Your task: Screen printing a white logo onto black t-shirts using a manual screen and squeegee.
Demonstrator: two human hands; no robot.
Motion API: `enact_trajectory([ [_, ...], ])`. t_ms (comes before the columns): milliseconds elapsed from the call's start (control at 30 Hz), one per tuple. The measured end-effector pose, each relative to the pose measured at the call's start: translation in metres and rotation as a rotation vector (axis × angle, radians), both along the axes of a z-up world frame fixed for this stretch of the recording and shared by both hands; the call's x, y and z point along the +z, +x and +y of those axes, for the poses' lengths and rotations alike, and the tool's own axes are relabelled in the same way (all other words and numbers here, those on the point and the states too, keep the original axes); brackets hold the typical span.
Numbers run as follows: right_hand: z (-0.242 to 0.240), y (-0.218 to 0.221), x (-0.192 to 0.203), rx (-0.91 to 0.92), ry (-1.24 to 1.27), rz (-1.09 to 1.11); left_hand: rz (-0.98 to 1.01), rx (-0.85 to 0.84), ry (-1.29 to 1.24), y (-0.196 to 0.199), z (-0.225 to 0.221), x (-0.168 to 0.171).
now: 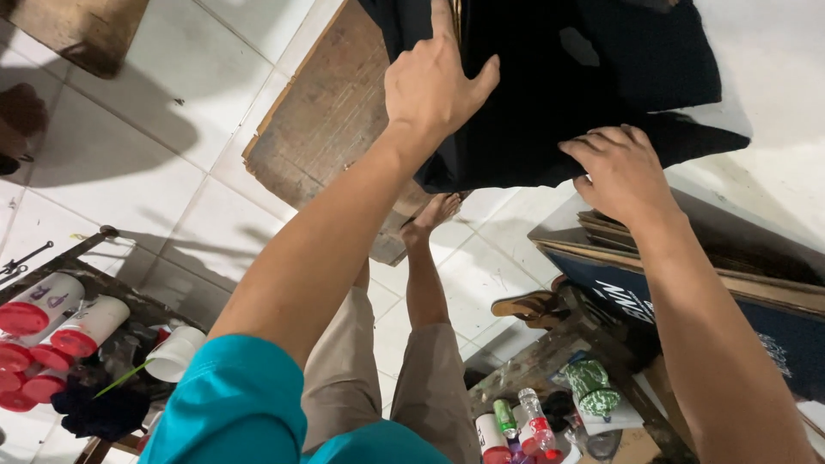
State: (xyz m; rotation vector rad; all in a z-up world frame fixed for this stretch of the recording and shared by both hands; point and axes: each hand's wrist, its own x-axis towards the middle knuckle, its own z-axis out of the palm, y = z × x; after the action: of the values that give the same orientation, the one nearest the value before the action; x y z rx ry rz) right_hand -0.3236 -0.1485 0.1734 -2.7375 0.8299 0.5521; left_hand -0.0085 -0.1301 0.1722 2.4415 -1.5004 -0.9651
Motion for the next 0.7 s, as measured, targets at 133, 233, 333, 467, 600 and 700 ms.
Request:
enact_trajectory([
  [133,-0.001,0.001,0.008,0.018,-0.024,0.02,-0.009,-0.029,-0.042,0.006,0.005,0.004],
  [233,0.0,0.003,0.025,-0.026,0.0,-0.007,0.019,-0.036,-0.042,0.014,0.011,0.012],
  [333,0.012,0.012,0.064,-0.148,0.011,-0.21,0.098,0.005,-0.094,0.028,0.026,0.026],
  [467,0.068,0.023,0.117,-0.654,0.022,-0.433,0.264,0.056,-0.043,0.048,0.065,0.059],
  [600,0.174,-0.013,0.091,-0.828,0.037,-0.577,0.356,0.089,-0.017,0.073,0.147,0.094],
  [700,0.265,-0.061,0.04,-0.83,0.155,-0.518,0.386,0.194,0.098,0.092,0.235,0.119],
])
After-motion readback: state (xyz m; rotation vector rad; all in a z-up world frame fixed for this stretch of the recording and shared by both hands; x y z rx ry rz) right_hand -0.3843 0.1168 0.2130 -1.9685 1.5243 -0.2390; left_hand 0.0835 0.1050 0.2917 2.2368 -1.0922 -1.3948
